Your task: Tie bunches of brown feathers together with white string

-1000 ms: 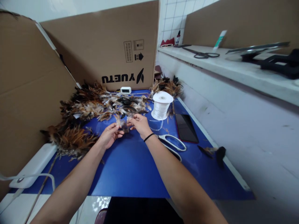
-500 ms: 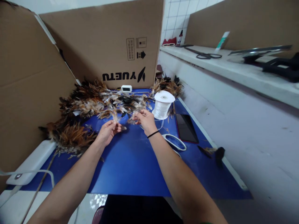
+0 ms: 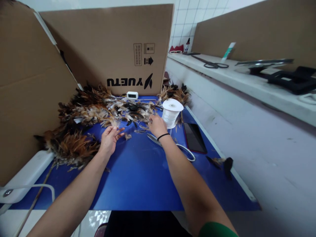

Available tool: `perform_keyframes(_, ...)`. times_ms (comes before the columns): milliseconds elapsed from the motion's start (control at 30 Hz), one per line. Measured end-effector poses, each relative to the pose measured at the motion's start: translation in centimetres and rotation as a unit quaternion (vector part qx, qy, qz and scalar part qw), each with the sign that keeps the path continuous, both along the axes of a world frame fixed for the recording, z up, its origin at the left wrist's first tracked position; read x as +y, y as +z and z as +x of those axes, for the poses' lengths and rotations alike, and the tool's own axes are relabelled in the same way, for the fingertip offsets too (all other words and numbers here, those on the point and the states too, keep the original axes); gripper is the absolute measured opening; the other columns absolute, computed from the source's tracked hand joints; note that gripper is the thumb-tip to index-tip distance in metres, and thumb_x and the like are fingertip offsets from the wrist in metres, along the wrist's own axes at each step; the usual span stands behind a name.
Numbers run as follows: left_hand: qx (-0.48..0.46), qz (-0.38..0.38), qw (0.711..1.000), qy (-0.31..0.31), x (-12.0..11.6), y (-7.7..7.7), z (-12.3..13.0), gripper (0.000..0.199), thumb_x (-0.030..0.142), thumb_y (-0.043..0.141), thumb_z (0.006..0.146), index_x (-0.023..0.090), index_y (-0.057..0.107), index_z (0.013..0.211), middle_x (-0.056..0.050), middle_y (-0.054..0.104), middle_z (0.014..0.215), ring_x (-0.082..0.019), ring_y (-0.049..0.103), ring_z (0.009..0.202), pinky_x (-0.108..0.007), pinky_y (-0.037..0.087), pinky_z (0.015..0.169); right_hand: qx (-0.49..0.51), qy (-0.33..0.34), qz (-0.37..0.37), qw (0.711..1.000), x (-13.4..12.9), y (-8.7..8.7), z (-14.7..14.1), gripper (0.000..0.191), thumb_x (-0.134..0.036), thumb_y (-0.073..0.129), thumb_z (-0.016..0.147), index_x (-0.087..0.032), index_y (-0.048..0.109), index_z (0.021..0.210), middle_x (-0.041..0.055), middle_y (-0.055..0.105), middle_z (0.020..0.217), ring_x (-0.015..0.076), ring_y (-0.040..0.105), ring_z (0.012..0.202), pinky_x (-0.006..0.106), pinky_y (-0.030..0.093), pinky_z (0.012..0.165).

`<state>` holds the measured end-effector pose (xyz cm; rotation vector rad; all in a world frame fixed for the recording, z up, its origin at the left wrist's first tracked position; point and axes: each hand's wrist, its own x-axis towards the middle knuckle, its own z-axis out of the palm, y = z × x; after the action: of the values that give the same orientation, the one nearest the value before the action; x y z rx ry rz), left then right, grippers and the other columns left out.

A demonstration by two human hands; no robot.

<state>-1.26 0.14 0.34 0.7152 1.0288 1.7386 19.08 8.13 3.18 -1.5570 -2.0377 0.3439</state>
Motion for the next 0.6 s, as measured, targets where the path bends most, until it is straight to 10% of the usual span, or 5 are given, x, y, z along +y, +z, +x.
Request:
perform_keyframes(200, 0.019, -0.027, 0.999, 0.025, 0.3, -0.5, -0.2, 0.029, 0.036, 0.071, 0.065, 0.017, 0.053, 0.077, 0.001, 0.060, 0.076, -0.013, 0.065, 0.066, -0.021, 0.050, 0.053, -0.228, 0.001, -0.073, 0.971, -0.8, 1.0, -0.3, 0.011, -0.017, 0.059, 0.074, -0.015, 0.068, 0.079, 0.0187, 0.068, 0.087, 0.0307, 0.065, 0.085, 0.039, 0.048, 0.072)
perform_keyframes(600, 0.049, -0.021, 0.998, -0.013, -0.2, -0.2, 0.3, 0.029, 0.039, 0.070, 0.068, 0.013, 0.058, 0.075, 0.000, 0.062, 0.073, -0.007, 0.056, 0.049, -0.020, 0.047, 0.047, -0.108, 0.055, -0.043, 0.992, 0.1, 1.6, 0.6, 0.013, -0.019, 0.059, 0.075, -0.019, 0.071, 0.072, 0.0066, 0.070, 0.073, 0.0195, 0.064, 0.072, 0.029, 0.045, 0.067)
